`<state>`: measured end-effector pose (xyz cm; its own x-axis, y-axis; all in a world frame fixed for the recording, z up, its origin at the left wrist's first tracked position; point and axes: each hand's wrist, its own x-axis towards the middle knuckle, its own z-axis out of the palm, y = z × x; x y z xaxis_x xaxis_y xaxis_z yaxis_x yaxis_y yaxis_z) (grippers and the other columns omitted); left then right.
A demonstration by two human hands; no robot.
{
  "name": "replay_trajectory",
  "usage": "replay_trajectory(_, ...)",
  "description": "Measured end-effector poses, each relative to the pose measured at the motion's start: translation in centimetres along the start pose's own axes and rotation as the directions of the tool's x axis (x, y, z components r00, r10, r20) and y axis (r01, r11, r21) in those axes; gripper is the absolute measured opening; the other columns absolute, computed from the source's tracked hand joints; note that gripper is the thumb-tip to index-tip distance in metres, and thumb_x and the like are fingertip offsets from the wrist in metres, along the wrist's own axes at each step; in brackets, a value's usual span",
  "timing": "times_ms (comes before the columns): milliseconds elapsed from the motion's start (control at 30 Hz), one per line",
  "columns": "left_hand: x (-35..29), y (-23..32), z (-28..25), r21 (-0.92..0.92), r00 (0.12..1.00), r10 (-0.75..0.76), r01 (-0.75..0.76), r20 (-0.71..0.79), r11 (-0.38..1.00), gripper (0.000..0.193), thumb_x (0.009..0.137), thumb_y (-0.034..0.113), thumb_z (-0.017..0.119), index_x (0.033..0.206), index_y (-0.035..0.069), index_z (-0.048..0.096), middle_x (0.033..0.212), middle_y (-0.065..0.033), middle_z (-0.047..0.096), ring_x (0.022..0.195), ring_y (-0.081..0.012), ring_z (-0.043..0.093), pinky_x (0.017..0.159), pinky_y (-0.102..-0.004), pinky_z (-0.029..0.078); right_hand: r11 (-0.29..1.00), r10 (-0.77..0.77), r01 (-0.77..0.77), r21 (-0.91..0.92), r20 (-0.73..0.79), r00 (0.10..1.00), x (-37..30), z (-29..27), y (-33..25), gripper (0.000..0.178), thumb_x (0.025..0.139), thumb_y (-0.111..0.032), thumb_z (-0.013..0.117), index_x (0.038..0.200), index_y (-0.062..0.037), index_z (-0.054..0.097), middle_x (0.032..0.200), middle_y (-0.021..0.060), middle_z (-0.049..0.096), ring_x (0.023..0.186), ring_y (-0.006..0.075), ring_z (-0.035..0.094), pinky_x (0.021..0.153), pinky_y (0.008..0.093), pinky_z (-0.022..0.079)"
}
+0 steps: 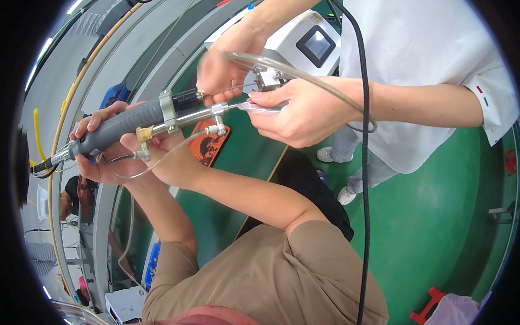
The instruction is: The person processes small metallic circular components at an industrial workstation using a handheld pneumatic or electric assembly tool.
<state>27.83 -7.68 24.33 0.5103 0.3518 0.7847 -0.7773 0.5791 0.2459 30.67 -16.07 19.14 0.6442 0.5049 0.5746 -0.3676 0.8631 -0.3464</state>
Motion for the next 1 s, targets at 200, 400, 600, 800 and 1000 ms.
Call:
replay_trajectory(200,-0.2,0.3,0.1,-0.011,1.000,0.021,-0.021,-0.018,1.000,0.039,0.084,0.030,0.077,0.119,0.024,0.061,0.114,0.0078,0.067,0.111,-0.0178,0.064,0.112,-0.0441,0.036,1.000,0.013,-0.013,0.013,-0.011,1.000,-0.3,0.2,0.2,0.048,0.099,-0.013,0.074,0.138,-0.0066,0.046,0.127,0.0035,0.060,0.117,0.0097,0.058,0.103,0.0305,0.048)
replay_trajectory(400,-0.3,-0.3,0.3,0.031,0.998,0.012,-0.010,-0.059,0.999,0.038,0.083,0.031,0.077,0.116,0.024,0.061,0.113,0.0081,0.065,0.109,-0.0169,0.064,0.110,-0.0429,0.039,1.000,-0.012,0.012,0.012,-0.028,1.000,-0.2,-0.3,0.2,0.052,0.097,-0.023,0.077,0.139,-0.0102,0.049,0.124,-0.0008,0.059,0.104,0.0064,0.058,0.085,0.0229,0.050)
replay_trajectory(600,-0.2,0.4,0.1,-0.022,0.999,0.033,-0.034,-0.032,0.999,0.038,0.083,0.033,0.076,0.117,0.024,0.062,0.115,0.0083,0.066,0.112,-0.0175,0.064,0.112,-0.0450,0.039,1.000,-0.015,0.014,-0.014,-0.033,0.999,0.3,0.3,0.3,0.052,0.097,-0.023,0.078,0.138,-0.0094,0.050,0.120,-0.0001,0.060,0.101,0.0056,0.057,0.080,0.0222,0.050)
replay_trajectory(800,-0.2,-1.1,-0.9,-0.065,1.000,0.018,-0.017,0.024,0.998,0.036,0.095,0.033,0.064,0.130,0.024,0.064,0.129,0.0038,0.066,0.120,-0.0251,0.062,0.114,-0.0545,0.039,0.994,-0.030,0.018,-0.105,-0.116,0.993,0.2,0.1,-1.4,0.050,0.096,-0.023,0.078,0.135,-0.0079,0.051,0.107,0.0020,0.062,0.067,0.0044,0.056,0.052,0.0195,0.044)
replay_trajectory(1000,-0.5,0.8,-1.9,0.003,0.994,0.007,-0.008,0.105,1.000,0.050,0.096,0.041,0.067,0.141,0.022,0.056,0.134,-0.0015,0.064,0.126,-0.0291,0.060,0.115,-0.0569,0.038,0.992,-0.085,0.082,-0.097,-0.032,0.996,0.4,-0.4,0.4,0.052,0.095,-0.023,0.078,0.136,-0.0091,0.050,0.105,0.0031,0.063,0.059,0.0046,0.053,0.047,0.0195,0.042)
